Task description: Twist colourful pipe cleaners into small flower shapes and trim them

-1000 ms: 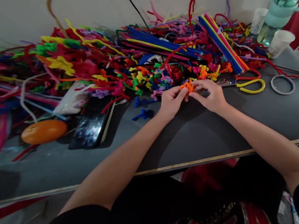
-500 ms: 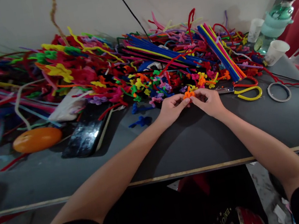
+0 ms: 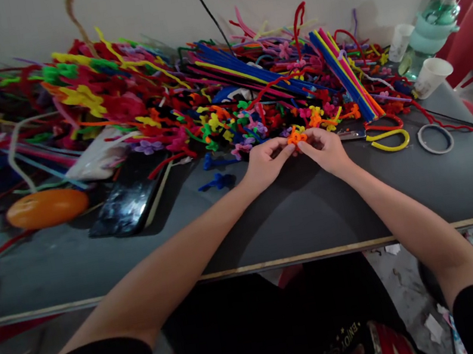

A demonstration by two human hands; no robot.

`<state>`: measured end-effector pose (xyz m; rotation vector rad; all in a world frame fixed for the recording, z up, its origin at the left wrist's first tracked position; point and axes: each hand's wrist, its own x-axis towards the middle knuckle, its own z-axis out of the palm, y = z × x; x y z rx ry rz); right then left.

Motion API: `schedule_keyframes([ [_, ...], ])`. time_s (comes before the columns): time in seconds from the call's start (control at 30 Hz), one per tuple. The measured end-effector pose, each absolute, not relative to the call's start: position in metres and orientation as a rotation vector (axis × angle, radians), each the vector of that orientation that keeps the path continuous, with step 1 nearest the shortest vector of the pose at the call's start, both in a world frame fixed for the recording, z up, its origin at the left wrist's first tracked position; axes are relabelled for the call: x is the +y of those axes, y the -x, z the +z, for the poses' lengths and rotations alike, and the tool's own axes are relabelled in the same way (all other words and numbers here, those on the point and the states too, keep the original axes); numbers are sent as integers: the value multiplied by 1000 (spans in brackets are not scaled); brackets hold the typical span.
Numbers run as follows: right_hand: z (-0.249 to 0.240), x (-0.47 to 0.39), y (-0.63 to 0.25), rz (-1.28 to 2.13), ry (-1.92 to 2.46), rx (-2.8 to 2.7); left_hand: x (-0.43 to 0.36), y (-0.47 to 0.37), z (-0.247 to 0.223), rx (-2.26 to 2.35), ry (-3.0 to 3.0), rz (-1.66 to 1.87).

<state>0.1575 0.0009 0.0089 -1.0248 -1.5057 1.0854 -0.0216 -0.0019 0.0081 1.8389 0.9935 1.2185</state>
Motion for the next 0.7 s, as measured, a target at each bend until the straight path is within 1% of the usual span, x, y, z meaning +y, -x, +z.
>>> schedule_keyframes([
  [0.7, 5, 0, -161, 1109, 1011, -1527, -4, 20, 9, 1022, -1879, 1176],
])
